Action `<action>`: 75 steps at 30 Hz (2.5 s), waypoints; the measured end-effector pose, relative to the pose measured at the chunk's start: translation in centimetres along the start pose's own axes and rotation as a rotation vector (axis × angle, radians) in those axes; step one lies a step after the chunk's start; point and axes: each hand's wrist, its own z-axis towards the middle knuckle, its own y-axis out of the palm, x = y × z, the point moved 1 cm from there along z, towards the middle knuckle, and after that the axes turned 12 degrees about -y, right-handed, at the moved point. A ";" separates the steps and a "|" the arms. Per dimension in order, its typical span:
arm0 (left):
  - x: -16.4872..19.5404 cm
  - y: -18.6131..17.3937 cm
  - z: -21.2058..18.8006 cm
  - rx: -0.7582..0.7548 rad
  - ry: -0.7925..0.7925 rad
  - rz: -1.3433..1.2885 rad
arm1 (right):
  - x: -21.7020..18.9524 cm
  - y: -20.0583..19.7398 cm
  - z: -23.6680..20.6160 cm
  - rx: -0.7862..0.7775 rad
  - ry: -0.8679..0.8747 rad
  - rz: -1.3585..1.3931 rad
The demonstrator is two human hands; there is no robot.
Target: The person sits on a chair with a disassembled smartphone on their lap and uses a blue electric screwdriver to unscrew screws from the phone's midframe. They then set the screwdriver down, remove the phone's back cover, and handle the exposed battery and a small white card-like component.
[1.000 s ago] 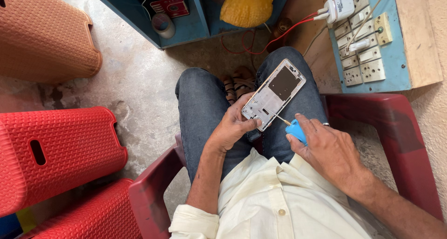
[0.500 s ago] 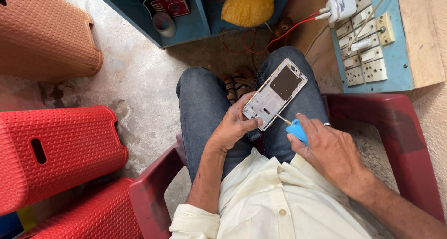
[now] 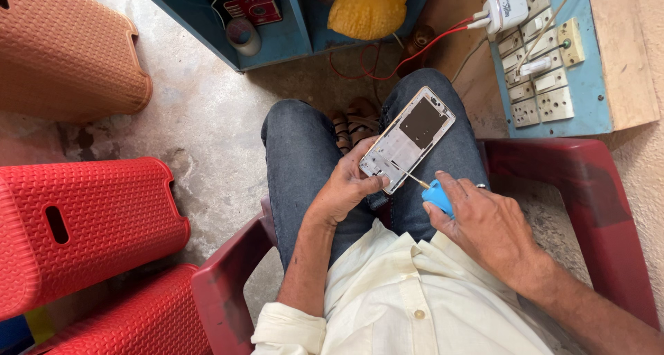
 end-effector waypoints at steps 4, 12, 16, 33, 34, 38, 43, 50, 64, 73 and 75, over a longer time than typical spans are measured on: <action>0.0 -0.1 0.0 -0.002 0.006 0.002 | 0.1 0.0 0.0 0.008 -0.014 -0.006; -0.1 -0.2 0.0 -0.010 0.004 -0.008 | 0.3 0.1 0.0 -0.013 -0.020 -0.015; -0.2 -0.2 0.0 -0.025 0.014 -0.019 | 0.3 0.0 0.0 -0.014 -0.023 -0.004; 0.0 -0.2 -0.1 -0.014 0.007 -0.011 | 2.0 -0.5 0.7 0.050 0.064 -0.032; 0.1 -0.2 -0.1 -0.011 0.004 -0.011 | 1.9 -0.4 0.7 0.065 0.048 -0.035; 0.1 -0.2 -0.1 -0.004 0.003 -0.002 | 1.6 -0.2 0.5 0.087 0.024 -0.036; 0.0 -0.2 -0.1 -0.022 0.017 -0.007 | 1.6 -0.1 0.6 0.036 0.070 -0.044; 0.0 -0.2 -0.1 -0.026 0.015 -0.013 | 1.5 -0.1 0.7 0.053 0.042 -0.061; 0.2 0.0 -0.2 -0.019 0.011 -0.010 | 1.6 0.0 0.8 0.039 0.062 -0.060; 0.1 -0.1 -0.2 -0.025 0.029 -0.017 | 1.3 0.1 0.6 0.087 0.011 -0.044; 0.1 -0.1 -0.2 -0.033 0.046 -0.021 | 1.2 0.2 0.6 0.074 0.020 -0.041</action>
